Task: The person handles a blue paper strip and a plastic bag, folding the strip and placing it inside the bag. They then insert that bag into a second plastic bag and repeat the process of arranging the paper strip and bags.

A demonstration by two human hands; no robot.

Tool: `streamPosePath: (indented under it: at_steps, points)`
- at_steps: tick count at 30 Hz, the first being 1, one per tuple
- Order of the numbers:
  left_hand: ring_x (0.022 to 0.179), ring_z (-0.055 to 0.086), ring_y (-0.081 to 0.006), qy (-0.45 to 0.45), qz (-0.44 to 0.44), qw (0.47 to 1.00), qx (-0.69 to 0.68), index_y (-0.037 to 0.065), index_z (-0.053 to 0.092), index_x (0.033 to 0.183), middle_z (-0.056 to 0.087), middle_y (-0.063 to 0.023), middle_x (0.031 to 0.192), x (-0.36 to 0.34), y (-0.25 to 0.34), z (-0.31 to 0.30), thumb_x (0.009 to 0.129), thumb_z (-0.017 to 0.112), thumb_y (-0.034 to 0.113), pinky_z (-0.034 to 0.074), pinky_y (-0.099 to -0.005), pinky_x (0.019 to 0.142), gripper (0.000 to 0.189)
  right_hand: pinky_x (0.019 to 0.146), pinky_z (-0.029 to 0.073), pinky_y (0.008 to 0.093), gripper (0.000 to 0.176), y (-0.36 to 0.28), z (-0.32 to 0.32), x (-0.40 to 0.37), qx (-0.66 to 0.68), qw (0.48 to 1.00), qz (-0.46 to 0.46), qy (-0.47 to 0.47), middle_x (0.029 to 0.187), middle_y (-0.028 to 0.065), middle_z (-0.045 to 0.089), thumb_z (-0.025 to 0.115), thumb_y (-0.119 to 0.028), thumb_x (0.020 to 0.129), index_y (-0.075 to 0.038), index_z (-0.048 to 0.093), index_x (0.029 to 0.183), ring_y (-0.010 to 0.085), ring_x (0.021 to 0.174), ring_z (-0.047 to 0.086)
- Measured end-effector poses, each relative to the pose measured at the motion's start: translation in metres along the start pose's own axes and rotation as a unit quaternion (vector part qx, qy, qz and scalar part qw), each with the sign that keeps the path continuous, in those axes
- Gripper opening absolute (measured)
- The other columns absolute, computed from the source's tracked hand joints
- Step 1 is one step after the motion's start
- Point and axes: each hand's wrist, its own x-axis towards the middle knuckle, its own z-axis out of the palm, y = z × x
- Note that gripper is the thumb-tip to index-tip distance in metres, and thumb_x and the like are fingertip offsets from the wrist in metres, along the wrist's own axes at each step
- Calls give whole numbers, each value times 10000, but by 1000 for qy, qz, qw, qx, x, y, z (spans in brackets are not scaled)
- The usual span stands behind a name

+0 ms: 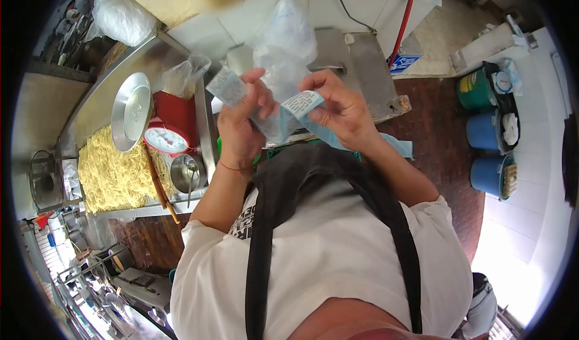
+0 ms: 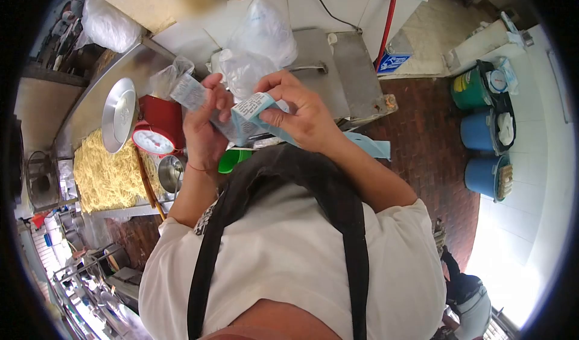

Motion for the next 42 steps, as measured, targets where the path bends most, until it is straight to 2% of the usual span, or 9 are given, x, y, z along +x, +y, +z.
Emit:
streamPosePath:
  at_steps: [2, 5, 6, 13, 21, 28, 36, 39, 42]
  points:
    - [741, 540, -139, -18, 46, 993, 112, -11, 604, 1215, 559, -19, 824, -1, 13, -2, 941, 669, 327, 476, -307, 660, 440, 912, 442, 312, 194, 1, -6, -4, -41, 999, 8, -3, 1121, 62, 580, 674, 5, 880, -47, 651, 1066, 198, 1018, 566]
    - [797, 556, -102, -77, -14, 953, 293, -9, 594, 1264, 633, -29, 934, -2, 33, 10, 938, 671, 366, 474, -277, 695, 502, 879, 455, 307, 223, -4, -9, -8, -56, 998, 37, -2, 1033, 58, 596, 668, 6, 883, -63, 664, 1095, 189, 969, 580]
    - [840, 558, -69, -142, -62, 940, 305, 5, 569, 1319, 658, -44, 1053, -1, 36, 11, 955, 652, 381, 467, -247, 723, 530, 869, 458, 306, 231, -7, -9, -8, -54, 997, 49, -2, 1005, 57, 601, 665, 7, 884, -69, 669, 1103, 188, 952, 585]
    - [786, 493, -73, -224, -266, 904, 247, 7, 579, 1268, 592, -3, 953, -1, 27, -5, 969, 651, 331, 413, -217, 694, 446, 841, 467, 298, 291, -11, -3, -11, -120, 992, 22, 20, 951, 70, 594, 640, 93, 848, -74, 698, 1078, 203, 902, 594]
    - [902, 596, -135, -105, -170, 951, 234, 13, 645, 1085, 653, -30, 959, -7, 26, 5, 844, 754, 174, 462, -282, 817, 309, 871, 466, 326, 320, -24, -8, -11, -238, 969, 55, -32, 997, 96, 600, 633, 76, 803, -44, 681, 1095, 210, 930, 594]
    - [853, 641, -142, -75, -177, 953, 233, 17, 680, 979, 688, -43, 916, -8, 28, 13, 819, 753, 129, 496, -280, 768, 208, 889, 471, 349, 300, -40, -5, -8, -138, 986, 49, -78, 1021, 89, 626, 703, 1, 807, -85, 702, 1094, 247, 964, 603]
    - [882, 663, -174, -35, -217, 960, 174, -8, 672, 1059, 696, -76, 968, -14, 24, 23, 839, 730, 81, 519, -312, 797, 244, 901, 497, 389, 243, -38, -6, 2, -240, 967, 10, -88, 892, 60, 667, 768, -46, 776, -70, 704, 1008, 261, 866, 627]
    - [894, 664, -183, -36, -234, 960, 151, -13, 668, 1077, 695, -82, 988, -14, 19, 17, 849, 719, 80, 523, -323, 805, 252, 748, 475, 373, 237, -28, -3, 1, -229, 970, -64, -48, 819, 63, 640, 780, -76, 734, -99, 724, 963, 277, 808, 607]
    - [907, 664, -187, -53, -247, 959, 131, -16, 666, 1085, 695, -83, 995, -13, 15, 11, 857, 708, 80, 525, -331, 813, 251, 744, 476, 375, 199, -26, -3, 0, -234, 969, -60, -53, 814, 64, 642, 783, -79, 728, -83, 710, 912, 283, 800, 610]
